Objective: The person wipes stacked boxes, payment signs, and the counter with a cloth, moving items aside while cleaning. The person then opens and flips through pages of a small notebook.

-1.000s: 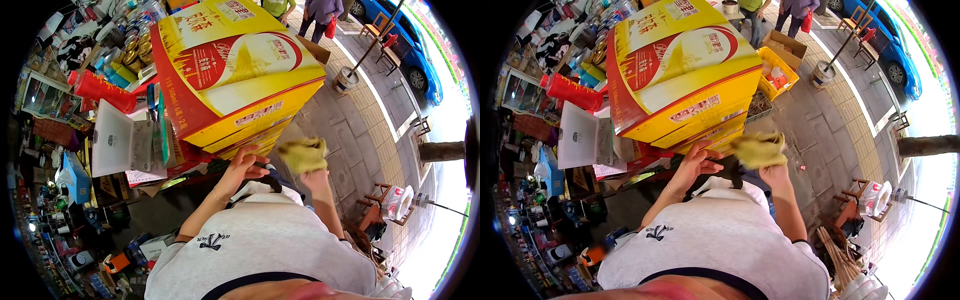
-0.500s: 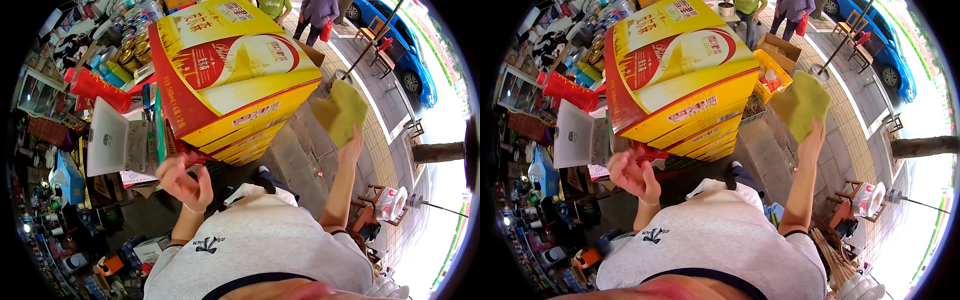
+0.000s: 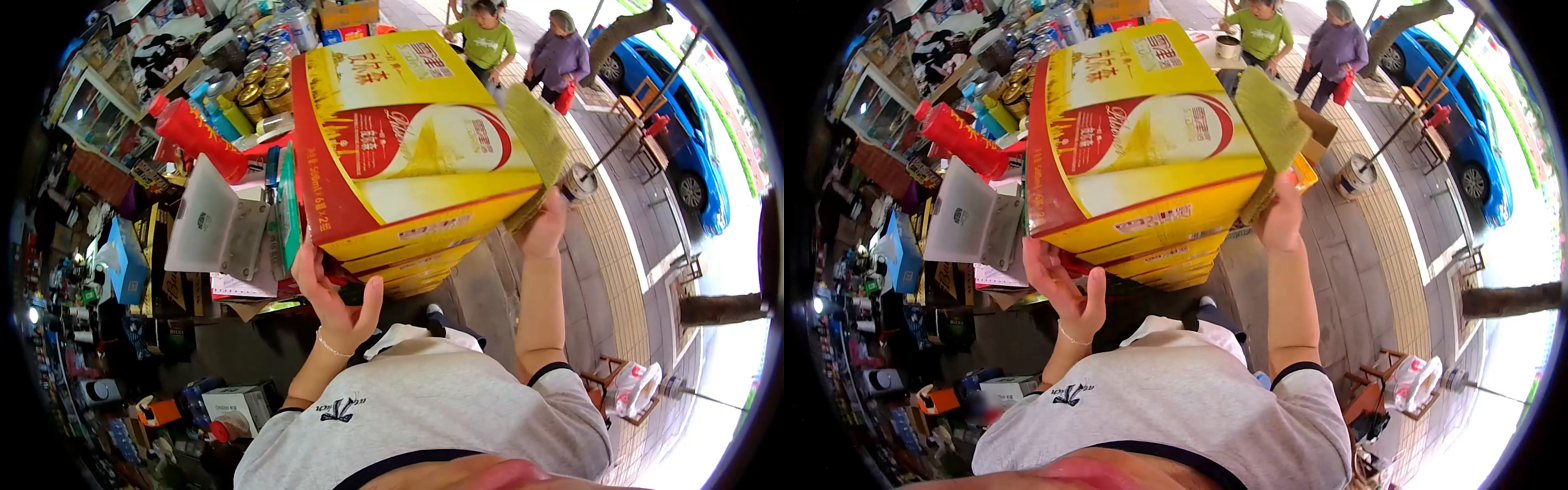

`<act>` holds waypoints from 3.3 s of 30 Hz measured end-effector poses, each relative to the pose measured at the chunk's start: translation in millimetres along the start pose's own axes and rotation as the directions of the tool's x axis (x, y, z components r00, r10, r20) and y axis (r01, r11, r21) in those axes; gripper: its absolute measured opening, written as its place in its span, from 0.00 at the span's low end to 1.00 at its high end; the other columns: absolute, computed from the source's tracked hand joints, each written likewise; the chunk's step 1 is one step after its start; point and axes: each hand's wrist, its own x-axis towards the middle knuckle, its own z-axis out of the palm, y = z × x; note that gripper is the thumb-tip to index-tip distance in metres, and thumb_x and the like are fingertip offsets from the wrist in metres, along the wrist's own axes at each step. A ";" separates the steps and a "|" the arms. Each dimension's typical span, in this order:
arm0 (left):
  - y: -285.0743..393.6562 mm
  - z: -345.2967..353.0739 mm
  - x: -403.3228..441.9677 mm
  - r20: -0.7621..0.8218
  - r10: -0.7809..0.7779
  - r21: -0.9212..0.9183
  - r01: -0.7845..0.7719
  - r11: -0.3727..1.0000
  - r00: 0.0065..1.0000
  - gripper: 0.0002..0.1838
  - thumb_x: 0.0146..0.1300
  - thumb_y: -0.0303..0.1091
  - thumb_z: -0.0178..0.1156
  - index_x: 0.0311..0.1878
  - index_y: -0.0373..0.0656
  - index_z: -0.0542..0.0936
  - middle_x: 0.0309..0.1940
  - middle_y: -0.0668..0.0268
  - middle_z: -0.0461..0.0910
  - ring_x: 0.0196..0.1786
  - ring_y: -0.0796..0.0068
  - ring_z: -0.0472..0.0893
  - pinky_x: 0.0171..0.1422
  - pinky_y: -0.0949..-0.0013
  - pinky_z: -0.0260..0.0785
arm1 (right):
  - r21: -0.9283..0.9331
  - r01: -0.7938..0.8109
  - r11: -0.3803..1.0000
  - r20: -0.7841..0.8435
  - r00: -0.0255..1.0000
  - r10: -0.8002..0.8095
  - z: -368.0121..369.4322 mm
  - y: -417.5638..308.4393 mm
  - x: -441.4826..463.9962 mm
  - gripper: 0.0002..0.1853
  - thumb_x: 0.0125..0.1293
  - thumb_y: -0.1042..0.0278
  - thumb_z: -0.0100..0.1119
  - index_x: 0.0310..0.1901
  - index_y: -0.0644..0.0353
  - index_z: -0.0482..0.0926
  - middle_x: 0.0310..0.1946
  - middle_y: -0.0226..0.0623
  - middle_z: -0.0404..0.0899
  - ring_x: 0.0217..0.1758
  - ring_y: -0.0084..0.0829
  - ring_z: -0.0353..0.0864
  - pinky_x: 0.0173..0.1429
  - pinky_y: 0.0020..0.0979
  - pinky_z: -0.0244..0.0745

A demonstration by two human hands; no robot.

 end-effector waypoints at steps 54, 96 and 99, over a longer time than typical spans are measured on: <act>26.3 28.2 33.6 -0.080 0.316 0.700 -0.173 0.693 0.945 0.16 0.49 0.37 0.61 0.43 0.64 0.77 0.45 0.77 0.69 0.55 0.75 0.62 0.67 0.58 0.47 | -0.941 -0.297 0.160 0.044 0.361 0.932 156.8 -13.8 299.8 0.20 0.56 0.52 0.51 0.41 0.60 0.76 0.33 0.36 0.80 0.28 0.27 0.80 0.33 0.25 0.75; -27.5 -59.4 15.8 -0.388 0.276 0.521 -0.038 0.853 0.879 0.13 0.43 0.29 0.66 0.34 0.46 0.76 0.33 0.66 0.73 0.29 0.70 0.74 0.28 0.73 0.68 | -0.609 0.659 0.441 0.772 0.366 0.520 219.2 38.2 228.7 0.20 0.62 0.58 0.42 0.46 0.67 0.69 0.42 0.40 0.73 0.43 0.28 0.71 0.51 0.26 0.63; -28.2 -64.1 17.2 -0.443 0.287 0.482 -0.044 0.875 0.849 0.17 0.43 0.25 0.67 0.38 0.43 0.74 0.32 0.64 0.72 0.25 0.73 0.75 0.25 0.76 0.69 | -0.637 0.756 0.150 0.614 0.380 0.692 247.0 33.8 243.9 0.21 0.61 0.54 0.44 0.44 0.66 0.69 0.36 0.37 0.70 0.38 0.25 0.67 0.45 0.24 0.62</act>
